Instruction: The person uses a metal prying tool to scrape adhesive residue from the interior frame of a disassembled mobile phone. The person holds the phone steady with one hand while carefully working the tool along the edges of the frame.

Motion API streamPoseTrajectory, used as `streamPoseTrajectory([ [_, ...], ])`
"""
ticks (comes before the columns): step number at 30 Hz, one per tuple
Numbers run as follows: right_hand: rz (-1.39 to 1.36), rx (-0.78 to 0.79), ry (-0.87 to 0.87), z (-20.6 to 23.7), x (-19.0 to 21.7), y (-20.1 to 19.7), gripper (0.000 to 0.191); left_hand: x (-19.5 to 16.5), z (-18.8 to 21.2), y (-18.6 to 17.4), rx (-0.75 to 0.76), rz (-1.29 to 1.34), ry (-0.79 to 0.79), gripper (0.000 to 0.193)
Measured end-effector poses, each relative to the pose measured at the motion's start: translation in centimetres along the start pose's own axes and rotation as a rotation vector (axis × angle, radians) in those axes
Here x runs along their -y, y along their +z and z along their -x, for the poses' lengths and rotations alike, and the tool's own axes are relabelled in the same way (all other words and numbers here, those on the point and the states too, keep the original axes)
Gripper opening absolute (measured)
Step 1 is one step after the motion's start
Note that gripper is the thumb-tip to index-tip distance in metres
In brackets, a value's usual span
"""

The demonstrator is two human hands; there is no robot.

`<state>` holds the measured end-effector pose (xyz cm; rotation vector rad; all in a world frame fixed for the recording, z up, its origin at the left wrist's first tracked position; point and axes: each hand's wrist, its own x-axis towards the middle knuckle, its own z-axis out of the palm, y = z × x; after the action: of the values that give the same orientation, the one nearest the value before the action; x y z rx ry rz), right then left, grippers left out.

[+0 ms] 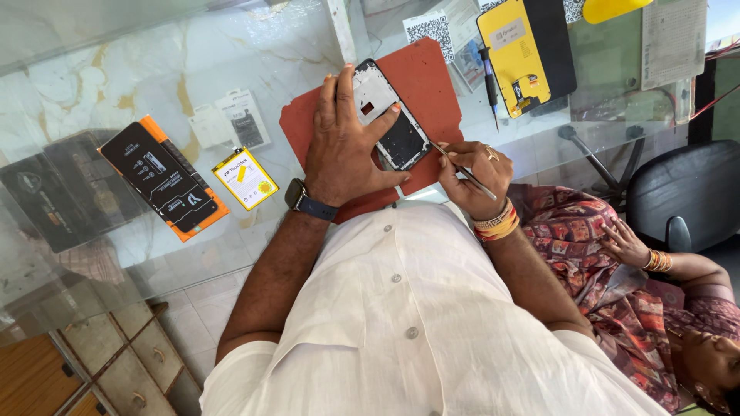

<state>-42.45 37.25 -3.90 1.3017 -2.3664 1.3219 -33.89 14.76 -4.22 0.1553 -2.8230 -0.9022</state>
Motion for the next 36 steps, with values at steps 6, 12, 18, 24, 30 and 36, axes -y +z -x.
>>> streamPoseTrajectory([
  [6,-0.019,-0.026,-0.005,0.0,-0.2,0.4,0.019,0.0,0.1,0.1,0.021,0.014,-0.013,0.092],
  [12,-0.019,-0.040,0.051,0.8,0.0,0.0,0.020,0.1,0.1,0.1,-0.006,0.007,0.006,0.090],
  [18,-0.008,-0.031,0.033,0.8,-0.1,0.1,0.020,0.1,0.0,0.1,0.015,0.016,-0.012,0.091],
  [24,0.017,-0.019,0.016,0.3,0.5,0.1,0.021,0.1,-0.1,0.0,0.009,0.013,0.001,0.090],
  [30,0.071,-0.006,-0.086,-1.7,1.0,0.7,0.020,0.0,0.0,0.1,0.014,0.022,-0.005,0.090],
  [36,0.099,-0.003,-0.149,-1.9,1.7,0.1,0.019,0.2,0.1,-0.1,-0.011,0.009,0.021,0.087],
])
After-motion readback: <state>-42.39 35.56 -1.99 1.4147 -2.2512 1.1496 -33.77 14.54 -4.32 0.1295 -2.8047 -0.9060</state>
